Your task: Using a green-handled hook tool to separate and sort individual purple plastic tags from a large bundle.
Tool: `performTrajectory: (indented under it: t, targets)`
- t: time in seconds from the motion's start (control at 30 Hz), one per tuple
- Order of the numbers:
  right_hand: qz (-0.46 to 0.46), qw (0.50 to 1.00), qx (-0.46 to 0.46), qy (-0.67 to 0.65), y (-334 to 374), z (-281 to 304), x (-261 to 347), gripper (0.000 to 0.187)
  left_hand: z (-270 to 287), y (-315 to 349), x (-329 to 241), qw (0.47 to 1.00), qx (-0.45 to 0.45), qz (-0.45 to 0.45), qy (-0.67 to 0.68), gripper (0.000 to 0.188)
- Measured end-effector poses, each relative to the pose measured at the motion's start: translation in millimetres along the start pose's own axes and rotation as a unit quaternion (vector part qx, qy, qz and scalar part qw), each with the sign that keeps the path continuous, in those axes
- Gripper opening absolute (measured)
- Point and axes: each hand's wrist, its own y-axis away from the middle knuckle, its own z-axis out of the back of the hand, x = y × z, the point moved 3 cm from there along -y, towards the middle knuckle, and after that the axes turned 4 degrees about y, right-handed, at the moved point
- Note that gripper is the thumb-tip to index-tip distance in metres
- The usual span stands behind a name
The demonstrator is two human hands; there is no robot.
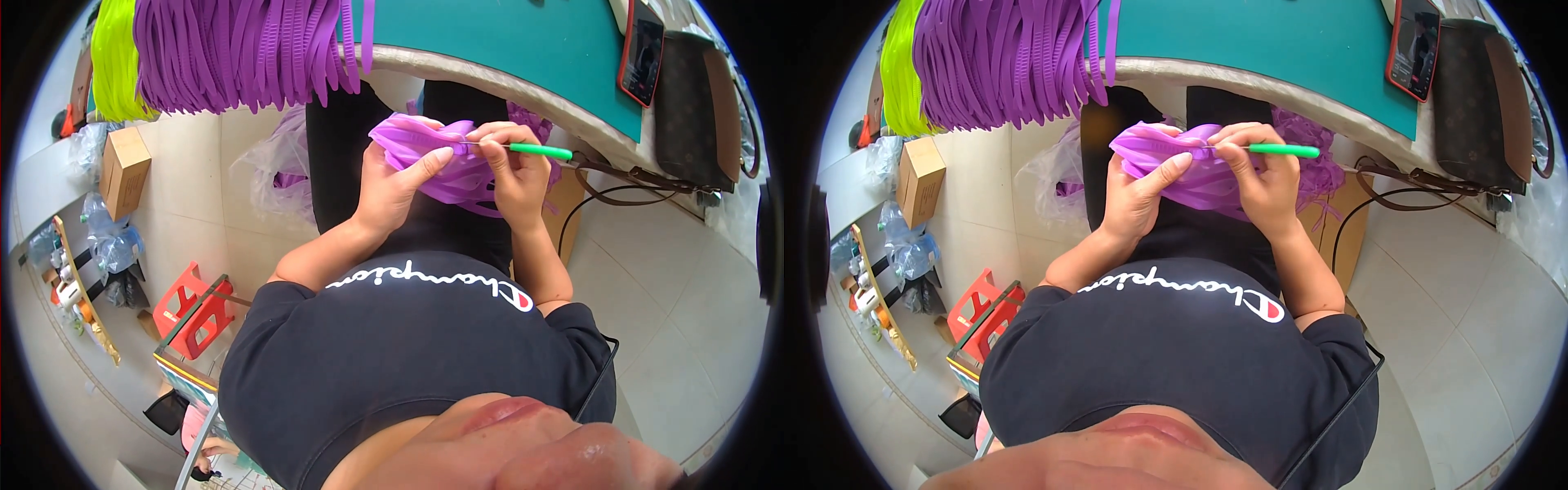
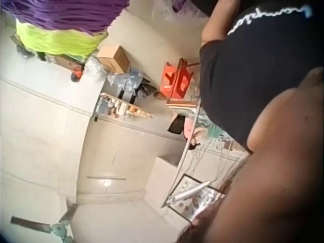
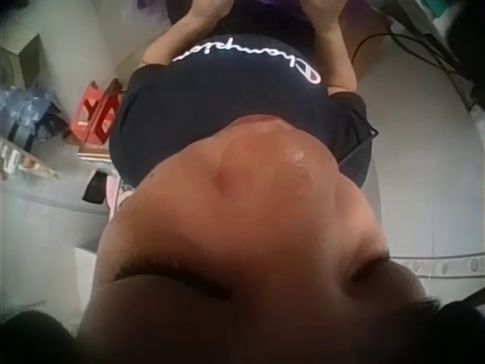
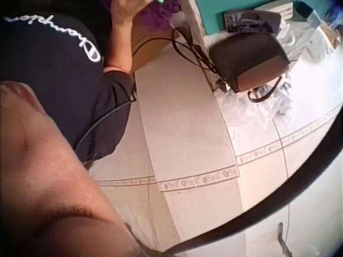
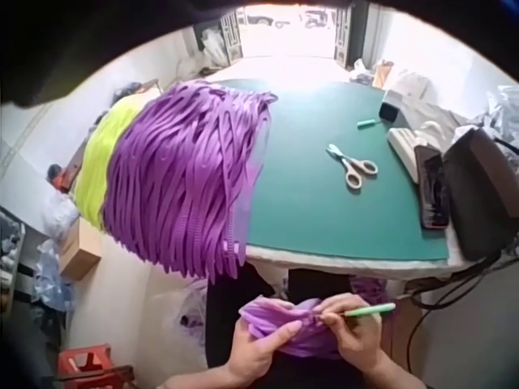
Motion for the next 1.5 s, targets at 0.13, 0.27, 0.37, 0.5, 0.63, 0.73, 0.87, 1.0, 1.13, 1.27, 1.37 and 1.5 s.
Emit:
performTrajectory:
  t: [0.13, 0.27, 0.37, 0.5, 0.63, 0.73, 0.87, 1.0, 1.13, 1.27, 1.37, 1.5]
  targets:
    - [0.187, 0.94, 0.004, 0.284, -10.4, -0.5, 15.2, 0.008, 4.2, -4.7, -0.2, 0.999, -0.001, 0.032, 0.011, 0.037]
    - [0.144, 0.964, 0.015, 0.224, -18.0, 4.1, 8.8, 0.007, 7.1, -6.3, 3.2, 0.991, 0.019, 0.109, 0.08, 0.042]
    - [0.037, 0.995, 0.067, 0.06, -18.9, 5.7, 6.9, 0.006, 8.5, -4.4, 4.1, 0.992, 0.01, 0.1, 0.07, 0.042]
    - [-0.001, 0.999, 0.032, -0.031, -15.7, 3.5, 8.2, 0.009, 8.0, -3.3, 1.4, 1.0, 0.002, 0.023, -0.004, 0.04]
    - [0.032, 0.998, 0.052, 0.031, -12.1, -5.2, 2.9, 0.008, 6.9, -2.9, 1.2, 1.0, -0.009, -0.002, -0.011, 0.038]
    - [0.038, 0.997, 0.05, 0.053, -11.1, -4.9, -2.2, 0.006, 5.9, -1.6, 0.0, 0.999, -0.02, -0.016, -0.025, 0.035]
    - [0.05, 0.994, 0.044, 0.088, -11.3, -5.9, -1.5, 0.006, 9.1, -0.2, 0.0, 0.996, -0.036, -0.048, -0.072, 0.033]
    - [0.195, 0.915, 0.077, 0.345, -14.3, -15.6, 11.2, 0.009, 9.9, -0.6, -1.1, 0.987, -0.027, -0.096, -0.123, 0.027]
    - [0.147, 0.952, -0.013, 0.269, -26.0, 8.3, 3.8, 0.005, 5.7, -3.2, -3.4, 0.995, -0.011, -0.042, -0.086, 0.033]
    - [0.183, 0.953, -0.035, 0.237, -43.2, 19.0, 22.0, 0.006, 4.1, -4.6, 3.0, 0.978, 0.114, 0.169, 0.053, 0.047]
    - [0.182, 0.968, 0.038, 0.169, -51.3, 17.6, 37.7, 0.008, 4.3, -4.6, 1.9, 0.961, 0.164, 0.222, 0.036, 0.06]
    - [0.216, 0.945, 0.09, 0.228, -42.7, 7.2, 40.1, 0.01, 4.9, -5.4, 8.9, 0.959, 0.103, 0.209, 0.159, 0.046]
